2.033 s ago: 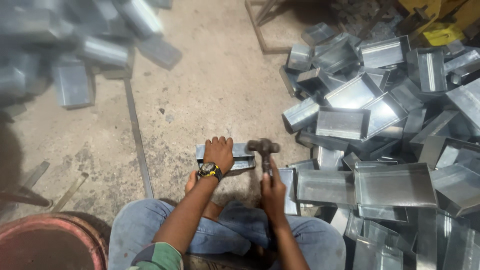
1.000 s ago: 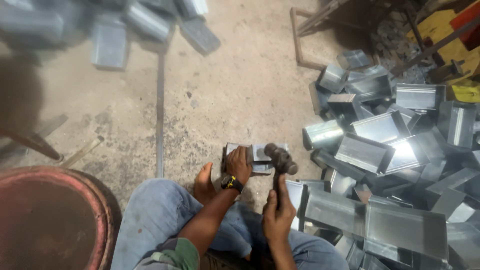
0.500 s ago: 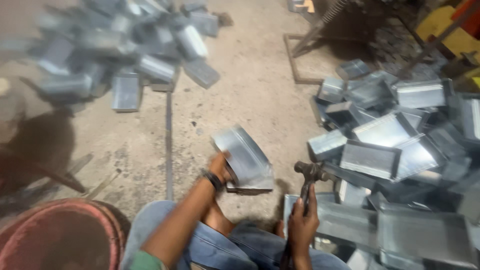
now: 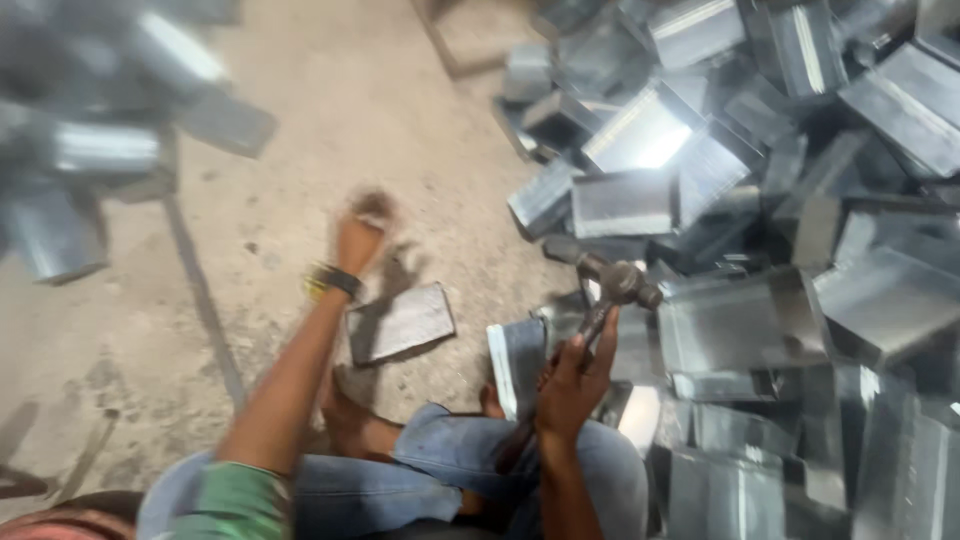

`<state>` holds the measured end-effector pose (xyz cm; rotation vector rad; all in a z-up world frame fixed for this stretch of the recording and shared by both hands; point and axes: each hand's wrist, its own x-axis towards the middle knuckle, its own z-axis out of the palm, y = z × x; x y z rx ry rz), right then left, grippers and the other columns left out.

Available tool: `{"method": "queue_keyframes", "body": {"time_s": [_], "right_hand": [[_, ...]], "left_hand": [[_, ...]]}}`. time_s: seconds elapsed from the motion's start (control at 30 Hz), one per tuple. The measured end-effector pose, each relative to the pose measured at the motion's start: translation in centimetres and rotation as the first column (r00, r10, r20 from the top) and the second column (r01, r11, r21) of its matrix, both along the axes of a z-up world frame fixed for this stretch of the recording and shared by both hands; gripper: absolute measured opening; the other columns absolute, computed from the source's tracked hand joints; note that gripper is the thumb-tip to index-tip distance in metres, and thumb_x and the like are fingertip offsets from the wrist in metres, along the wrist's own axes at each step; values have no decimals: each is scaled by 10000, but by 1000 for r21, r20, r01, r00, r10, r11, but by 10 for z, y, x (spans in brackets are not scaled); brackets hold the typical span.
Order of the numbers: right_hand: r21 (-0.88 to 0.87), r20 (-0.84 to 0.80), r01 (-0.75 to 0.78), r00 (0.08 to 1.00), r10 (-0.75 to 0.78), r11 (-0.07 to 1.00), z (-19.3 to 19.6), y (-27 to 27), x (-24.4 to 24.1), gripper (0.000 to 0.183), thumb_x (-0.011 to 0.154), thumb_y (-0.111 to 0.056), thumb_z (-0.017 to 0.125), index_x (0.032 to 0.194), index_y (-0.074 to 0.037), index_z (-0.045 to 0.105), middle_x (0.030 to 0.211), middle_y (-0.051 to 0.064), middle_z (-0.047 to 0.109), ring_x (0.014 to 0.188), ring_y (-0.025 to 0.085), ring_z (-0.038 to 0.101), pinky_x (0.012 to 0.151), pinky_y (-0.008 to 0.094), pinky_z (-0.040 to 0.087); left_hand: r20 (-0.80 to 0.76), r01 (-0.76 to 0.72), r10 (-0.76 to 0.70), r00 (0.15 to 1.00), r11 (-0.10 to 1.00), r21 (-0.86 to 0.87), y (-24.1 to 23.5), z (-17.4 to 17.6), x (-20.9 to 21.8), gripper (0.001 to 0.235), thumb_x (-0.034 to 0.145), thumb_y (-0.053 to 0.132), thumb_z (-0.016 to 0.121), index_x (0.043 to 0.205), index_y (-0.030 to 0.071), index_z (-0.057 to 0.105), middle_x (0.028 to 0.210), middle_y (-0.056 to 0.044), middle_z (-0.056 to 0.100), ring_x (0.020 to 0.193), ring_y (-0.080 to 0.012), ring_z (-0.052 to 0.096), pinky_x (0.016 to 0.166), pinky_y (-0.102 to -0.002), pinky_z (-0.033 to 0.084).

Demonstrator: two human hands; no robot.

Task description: The person assembles metal boxes by hand and using a hammer, folding pre-cut metal sheets into a rectangular shape and hammering the seams and corners to secure them before tossing the finished items onto a pile.

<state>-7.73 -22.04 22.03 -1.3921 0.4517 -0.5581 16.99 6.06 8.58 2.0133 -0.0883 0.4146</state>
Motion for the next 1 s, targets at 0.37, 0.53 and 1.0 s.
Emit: {"method": "queue_keyframes", "body": {"time_s": [0.37,0.53,1.0], "right_hand": [[138,-33,9,999,-4,990,-11,-14,1,657,1037,-145,504,1643,-233,266,615,-4,457,466,69,364,424,258,335],[154,22,-38,999,34,987,-16,0,6,674,1042,-126,497,1659,-191,232,662,-28,490,511,56,411,460,242,352],[17,18,-228,974,227,974,-43,-5,2,646,1035,-110,522,1626,-166,267,655,-14,496,475,75,431,414,255,348]], "left_hand": [[-294,748,-745,599,390,538,-251,-60,-168,167,855,235,603,965,140,684,886,-74,735,902,-276,683,850,-448,391],[-126,666,-691,712,608,431,-235,-76,-178,179,827,215,611,968,127,677,882,-66,705,887,-281,655,785,-434,403],[-81,384,-457,886,623,681,-188,9,-175,103,779,192,693,848,123,726,1012,-89,678,960,-299,637,822,-484,490]]}}
